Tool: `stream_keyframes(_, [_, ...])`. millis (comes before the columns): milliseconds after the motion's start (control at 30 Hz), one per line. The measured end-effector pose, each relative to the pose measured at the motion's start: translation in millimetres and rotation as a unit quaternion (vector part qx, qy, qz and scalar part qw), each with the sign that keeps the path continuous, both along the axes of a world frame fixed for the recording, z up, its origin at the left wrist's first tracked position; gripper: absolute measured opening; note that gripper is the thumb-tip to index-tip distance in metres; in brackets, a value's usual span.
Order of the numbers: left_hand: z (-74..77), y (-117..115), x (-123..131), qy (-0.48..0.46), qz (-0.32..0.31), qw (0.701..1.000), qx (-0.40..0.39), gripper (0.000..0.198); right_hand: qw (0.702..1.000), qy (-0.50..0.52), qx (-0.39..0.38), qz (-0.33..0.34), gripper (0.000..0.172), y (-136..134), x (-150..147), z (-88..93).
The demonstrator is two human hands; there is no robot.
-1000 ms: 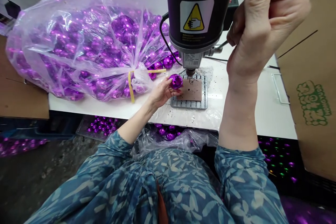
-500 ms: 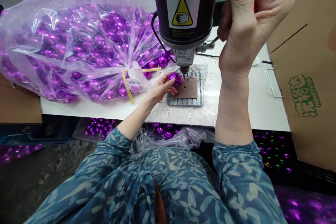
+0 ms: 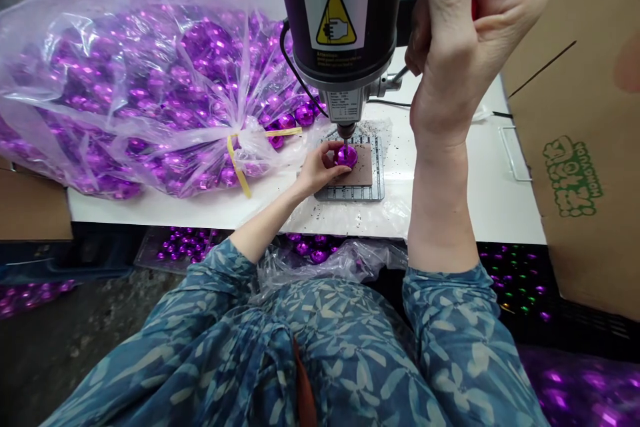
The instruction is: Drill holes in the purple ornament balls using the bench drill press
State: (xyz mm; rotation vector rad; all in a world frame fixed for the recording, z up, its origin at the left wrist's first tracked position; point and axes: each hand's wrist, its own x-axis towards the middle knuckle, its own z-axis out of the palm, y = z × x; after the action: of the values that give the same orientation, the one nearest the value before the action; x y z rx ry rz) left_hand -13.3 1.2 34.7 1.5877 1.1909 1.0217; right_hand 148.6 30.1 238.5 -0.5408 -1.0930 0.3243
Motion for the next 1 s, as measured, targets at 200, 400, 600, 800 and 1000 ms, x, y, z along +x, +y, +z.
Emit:
stream_keyframes(200, [-6.4,-9,7,0.07,0.045,0.991,0.101,0.055,1.0,-0.002,0.0,0.005,0.034,-4,1,1.0])
stream_keyframes(400, [-13.9,-7,8,0.049,0.027,0.994,0.098,0.056,0.998,-0.011,0.041,0.036,0.03,-11,5,-6.1])
stream_keyframes(600, [-18.1,-6,9,0.044,0.027,0.993,0.102,0.056,0.999,0.0,0.04,-0.013,0.044,-23,1,-18.2])
stream_keyframes(800, [-24.0,-5,7,0.051,0.017,0.992,0.114,0.058,0.998,-0.024,0.048,-0.036,0.044,-26,8,-36.0])
stream_keyframes(1000, [-24.5,-5,6,0.055,0.012,0.99,0.129,0.055,0.995,0.002,0.091,-0.045,0.044,-21,10,-52.0])
